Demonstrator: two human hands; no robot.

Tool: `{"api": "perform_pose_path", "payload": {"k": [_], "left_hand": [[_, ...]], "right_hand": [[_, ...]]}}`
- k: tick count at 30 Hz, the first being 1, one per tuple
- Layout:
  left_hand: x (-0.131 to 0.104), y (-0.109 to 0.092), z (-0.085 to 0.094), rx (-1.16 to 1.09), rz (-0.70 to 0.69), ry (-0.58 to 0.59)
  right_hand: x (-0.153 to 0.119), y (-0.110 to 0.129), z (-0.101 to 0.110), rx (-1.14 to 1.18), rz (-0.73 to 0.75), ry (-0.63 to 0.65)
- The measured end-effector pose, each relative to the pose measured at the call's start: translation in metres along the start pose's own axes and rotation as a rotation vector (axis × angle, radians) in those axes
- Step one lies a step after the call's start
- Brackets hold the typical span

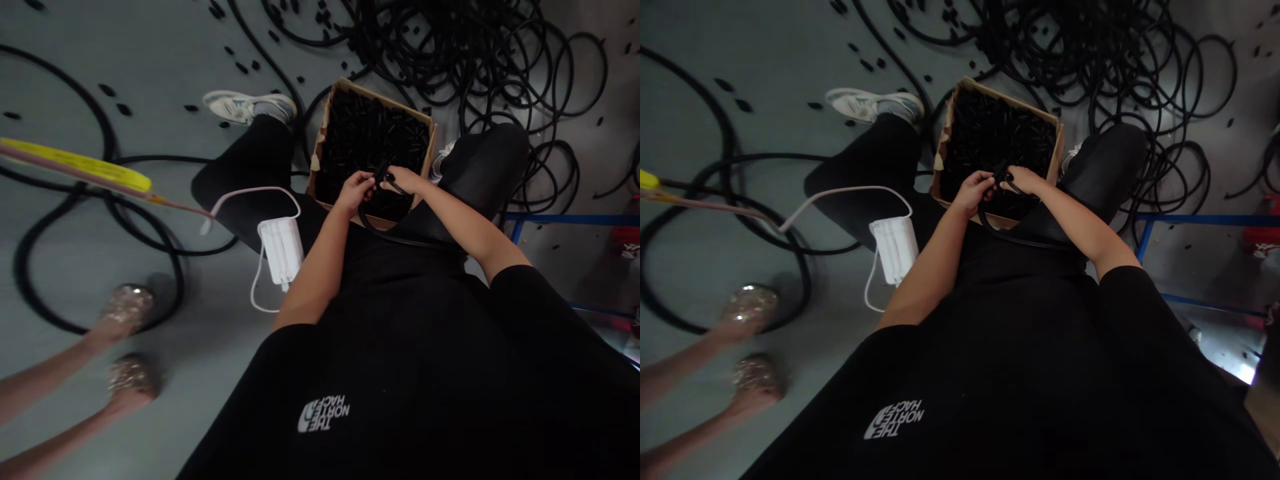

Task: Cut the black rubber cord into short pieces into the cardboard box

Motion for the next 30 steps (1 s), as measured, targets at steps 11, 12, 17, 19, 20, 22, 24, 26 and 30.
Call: {"api": "perform_pose_path", "payload": {"k": [11, 12, 17, 19, 20, 22, 24, 26, 30], "left_hand": [[0.012, 0.002, 0.015, 0.101, -0.058, -0.017], [0.012, 0.002, 0.015, 0.130, -0.072, -0.008], [0.010, -0.014, 0.004, 0.225, -0.256, 0.040], [0.008, -0.020, 0.003, 0.243, -0.293, 0.004], [0.007, -0.023, 0.005, 0.245, -0.294, -0.028], [0.004, -0.026, 0.009, 0.233, -0.275, -0.100], [0.001, -0.029, 0.012, 0.215, -0.251, -0.152], [-0.002, -0.028, 0.009, 0.201, -0.216, -0.150], [-0.003, -0.018, -0.004, 0.133, -0.088, -0.017]], "right_hand": [[-0.016, 0.010, 0.010, -0.130, -0.035, -0.066], [-0.016, 0.010, 0.010, -0.147, -0.034, -0.059], [-0.015, 0.007, 0.009, -0.179, -0.072, -0.023], [-0.014, 0.006, 0.008, -0.150, -0.077, -0.012], [-0.014, 0.006, 0.008, -0.129, -0.075, -0.016], [-0.013, 0.006, 0.011, -0.086, -0.070, -0.038], [-0.011, 0.005, 0.013, -0.058, -0.058, -0.055], [-0.008, 0.005, 0.013, -0.054, -0.033, -0.043], [-0.003, 0.005, 0.012, -0.067, 0.020, 0.002]]}}
Point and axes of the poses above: each hand's wrist, its own x-axis towards the middle knuckle, its own z-axis out of the back of the hand, y = z × x, the point moved 10 cm from there along x, towards the middle knuckle, and after that the axes turned 10 degrees about y, right-handed, at the moved point
